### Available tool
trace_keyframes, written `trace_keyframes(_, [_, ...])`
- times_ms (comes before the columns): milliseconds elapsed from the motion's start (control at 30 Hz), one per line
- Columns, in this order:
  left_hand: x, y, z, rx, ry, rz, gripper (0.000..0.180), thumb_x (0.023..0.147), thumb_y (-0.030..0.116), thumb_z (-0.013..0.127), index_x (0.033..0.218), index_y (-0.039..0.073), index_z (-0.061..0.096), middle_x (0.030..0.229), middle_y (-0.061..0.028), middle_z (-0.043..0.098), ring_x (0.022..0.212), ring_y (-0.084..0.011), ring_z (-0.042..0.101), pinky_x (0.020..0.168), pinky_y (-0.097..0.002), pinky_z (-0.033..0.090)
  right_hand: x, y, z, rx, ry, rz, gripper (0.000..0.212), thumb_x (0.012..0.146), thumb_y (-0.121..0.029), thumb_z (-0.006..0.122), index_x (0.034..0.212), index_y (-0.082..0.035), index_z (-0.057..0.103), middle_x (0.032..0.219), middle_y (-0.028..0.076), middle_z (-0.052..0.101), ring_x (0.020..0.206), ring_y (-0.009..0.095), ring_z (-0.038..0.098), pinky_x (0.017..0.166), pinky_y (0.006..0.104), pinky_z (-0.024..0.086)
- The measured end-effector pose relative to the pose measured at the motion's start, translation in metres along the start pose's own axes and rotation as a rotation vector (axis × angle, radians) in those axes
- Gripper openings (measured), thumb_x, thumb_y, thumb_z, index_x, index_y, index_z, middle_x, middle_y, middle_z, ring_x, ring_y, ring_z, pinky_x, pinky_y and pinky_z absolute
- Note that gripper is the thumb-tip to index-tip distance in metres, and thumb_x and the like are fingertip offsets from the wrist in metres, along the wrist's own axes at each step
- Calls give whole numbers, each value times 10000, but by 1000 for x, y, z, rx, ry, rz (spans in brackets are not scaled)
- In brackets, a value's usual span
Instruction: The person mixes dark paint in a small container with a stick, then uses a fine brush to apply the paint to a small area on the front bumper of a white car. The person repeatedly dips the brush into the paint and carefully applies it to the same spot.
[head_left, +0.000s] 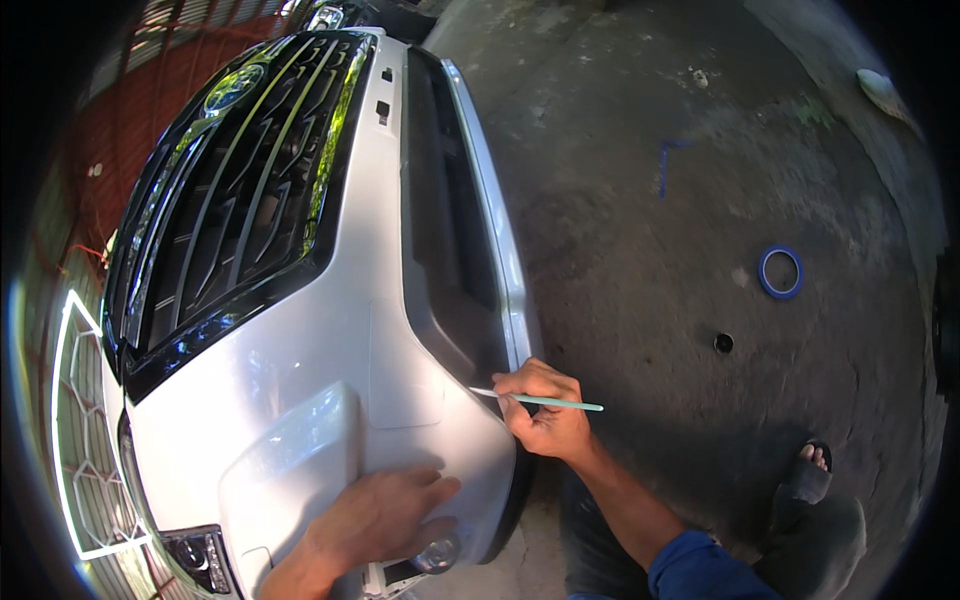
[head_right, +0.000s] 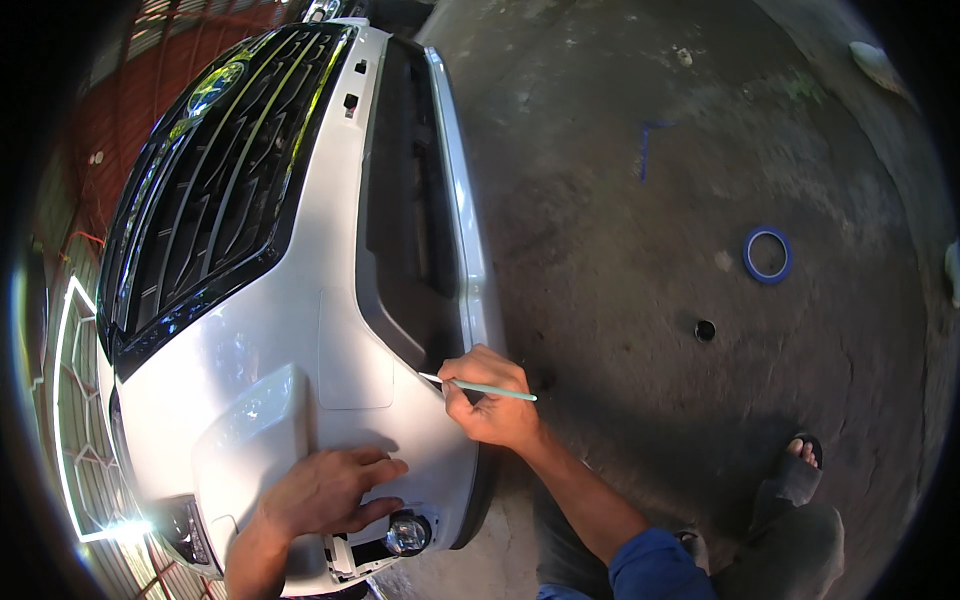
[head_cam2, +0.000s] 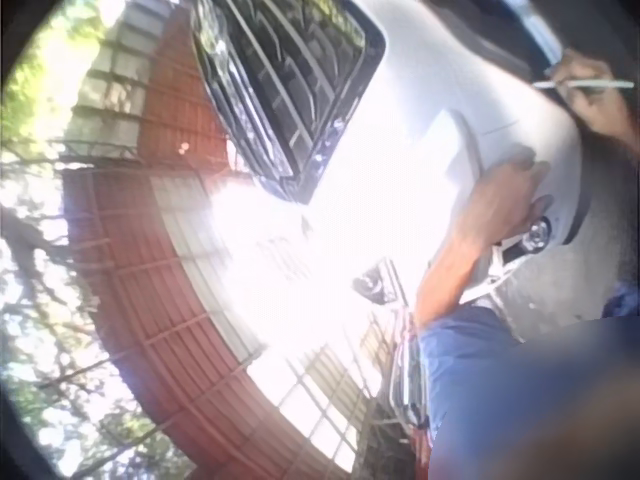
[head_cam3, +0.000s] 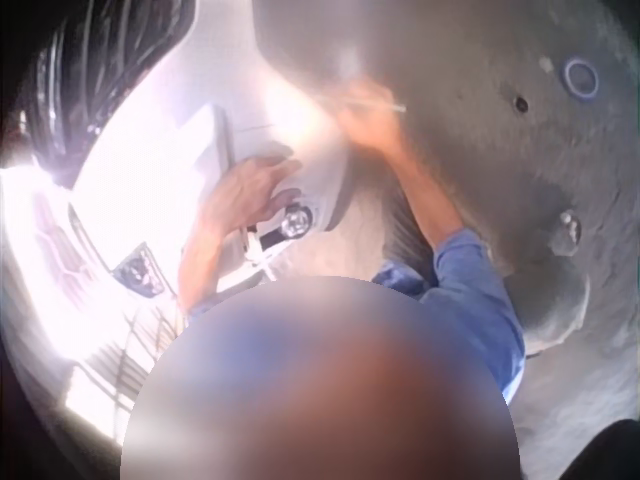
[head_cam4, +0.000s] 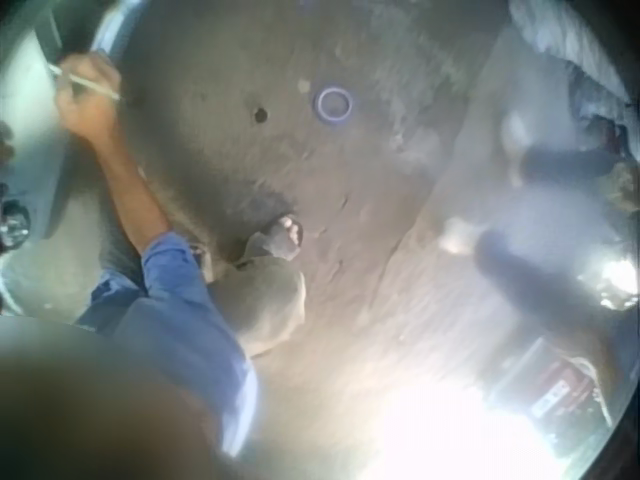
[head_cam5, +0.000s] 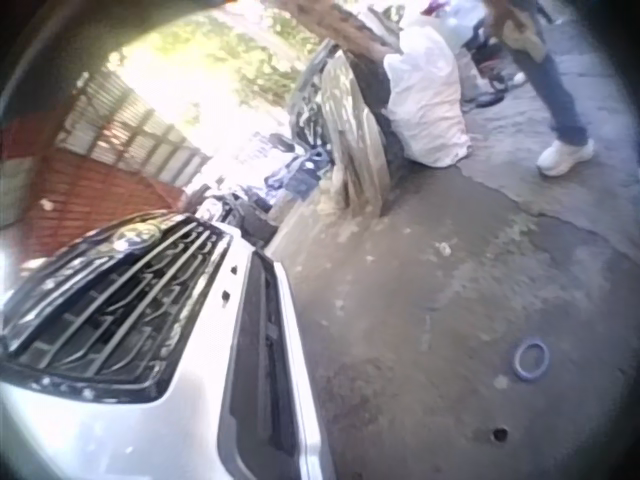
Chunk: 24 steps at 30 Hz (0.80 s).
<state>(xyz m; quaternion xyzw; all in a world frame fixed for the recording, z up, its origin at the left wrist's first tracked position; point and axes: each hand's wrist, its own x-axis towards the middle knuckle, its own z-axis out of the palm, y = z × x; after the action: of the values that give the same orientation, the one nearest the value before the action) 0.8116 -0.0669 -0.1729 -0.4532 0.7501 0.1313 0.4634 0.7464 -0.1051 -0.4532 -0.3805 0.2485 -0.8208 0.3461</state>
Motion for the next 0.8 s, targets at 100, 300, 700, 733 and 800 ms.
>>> trace_keyframes(100, [-1, 1, 0, -9, -9, -13, 349, 995, 326, 712, 1238, 79, 672, 1156, -172, 711, 1005, -410, 730, 871, -496, 592, 2, 0, 1, 10, 46, 23, 151, 786, 44, 698, 925, 2, 739, 805, 123, 730, 674, 257, 654, 627, 359, 527])
trace_keyframes(300, [-1, 0, -1, -24, 14, 12, 330, 1000, 326, 695, 1204, 69, 667, 1091, -159, 696, 1001, -398, 722, 867, -501, 585, 8, 0, 5, 15, 44, -21, 162, 788, 48, 695, 937, 5, 744, 836, 136, 749, 675, 259, 652, 629, 359, 532])
trace_keyframes(700, [-1, 1, 2, -20, 26, -11, 372, 1000, 360, 695, 1227, 66, 674, 1151, -161, 689, 1067, -389, 708, 898, -492, 585, 14, 5, 0, 91, 23, 49, 148, 788, 67, 656, 900, -4, 722, 813, 138, 733, 700, 254, 690, 660, 371, 563])
trace_keyframes(733, [-1, 2, 1, -12, 39, -14, 381, 994, 361, 704, 1238, 70, 673, 1154, -162, 692, 1063, -391, 710, 902, -494, 584, 12, 7, -3, 137, 48, 83, 140, 802, 71, 639, 900, 8, 717, 794, 121, 699, 696, 223, 667, 756, 394, 591])
trace_keyframes(800, [0, 4, -1, -20, 55, -9, 396, 983, 358, 733, 1257, 76, 692, 1170, -163, 712, 1035, -390, 728, 896, -480, 595, 4, 11, -12, 248, 88, 187, 130, 830, 80, 606, 901, 34, 705, 755, 87, 629, 690, 160, 621, 949, 439, 647])
